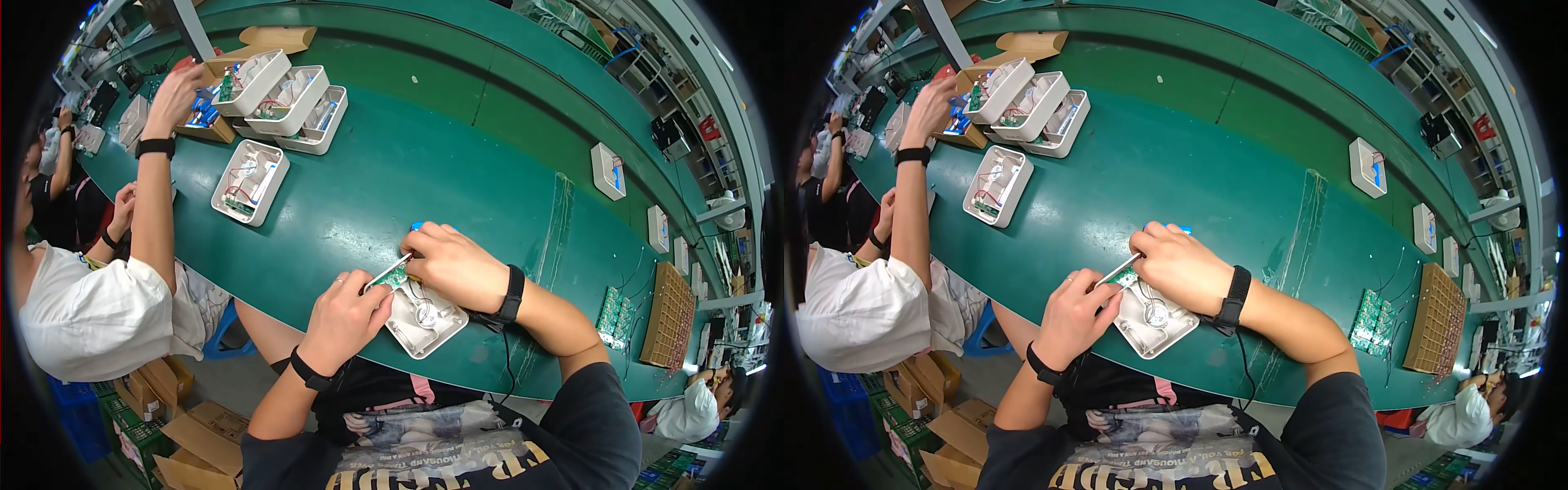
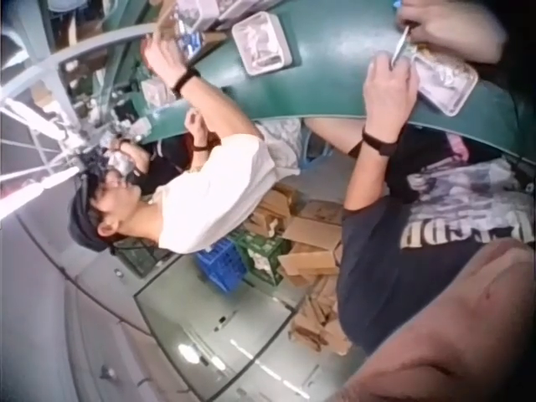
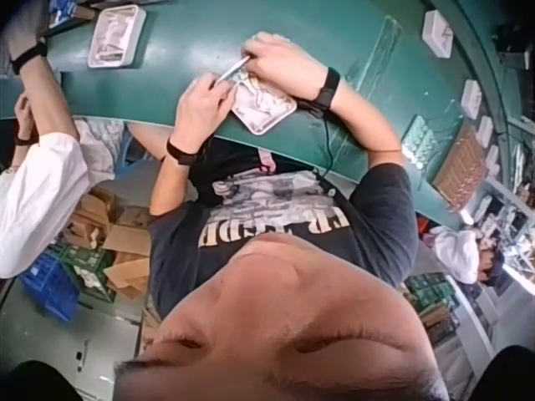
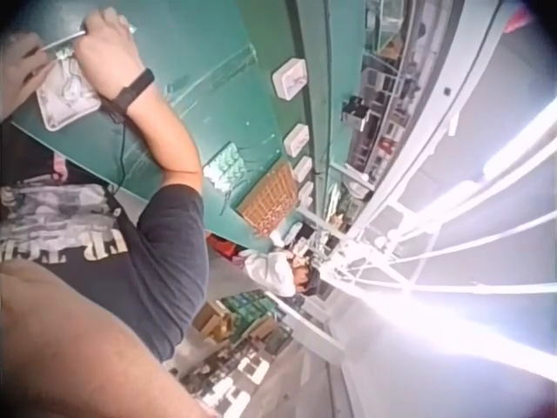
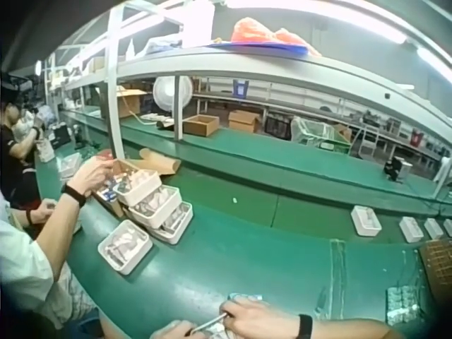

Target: Assembling small electronic components onto a white base unit at a factory production station.

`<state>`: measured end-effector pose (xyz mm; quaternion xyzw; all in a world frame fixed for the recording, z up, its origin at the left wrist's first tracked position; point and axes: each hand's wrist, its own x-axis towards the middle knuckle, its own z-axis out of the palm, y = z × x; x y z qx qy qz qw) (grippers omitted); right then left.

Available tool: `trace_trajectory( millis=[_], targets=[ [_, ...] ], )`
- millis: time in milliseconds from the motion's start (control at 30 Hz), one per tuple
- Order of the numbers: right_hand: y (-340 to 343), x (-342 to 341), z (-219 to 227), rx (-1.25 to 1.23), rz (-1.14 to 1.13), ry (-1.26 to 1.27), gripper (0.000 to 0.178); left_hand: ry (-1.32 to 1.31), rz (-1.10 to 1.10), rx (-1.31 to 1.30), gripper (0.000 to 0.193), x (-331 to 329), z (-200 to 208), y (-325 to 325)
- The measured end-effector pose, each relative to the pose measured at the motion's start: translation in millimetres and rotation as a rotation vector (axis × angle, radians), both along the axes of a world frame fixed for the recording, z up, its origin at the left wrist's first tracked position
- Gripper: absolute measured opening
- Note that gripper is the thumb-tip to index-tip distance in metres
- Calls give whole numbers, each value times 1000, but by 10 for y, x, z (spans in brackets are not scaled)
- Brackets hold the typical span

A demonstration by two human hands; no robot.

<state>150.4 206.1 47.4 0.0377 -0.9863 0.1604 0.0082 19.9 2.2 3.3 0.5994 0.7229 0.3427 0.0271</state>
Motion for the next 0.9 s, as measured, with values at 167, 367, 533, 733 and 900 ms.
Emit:
trace_trajectory(
  millis=[167,367,533,733,900],
  targets=[
    [-24,-39,93,209,131,-37,16,-13,-1,0,13,13,-2,3],
    [-19,-32,64,247,159,35,16,-5,-11,19,13,-20,-17,8],
    [-11,-15,36,248,158,59,16,-30,3,21,11,-25,-6,9],
    [21,-51,25,203,119,14,16,-24,2,33,10,-24,-17,16],
    [262,-22,45,-128,81,93,19,-35,18,0,9,-39,-5,16]
  ],
)
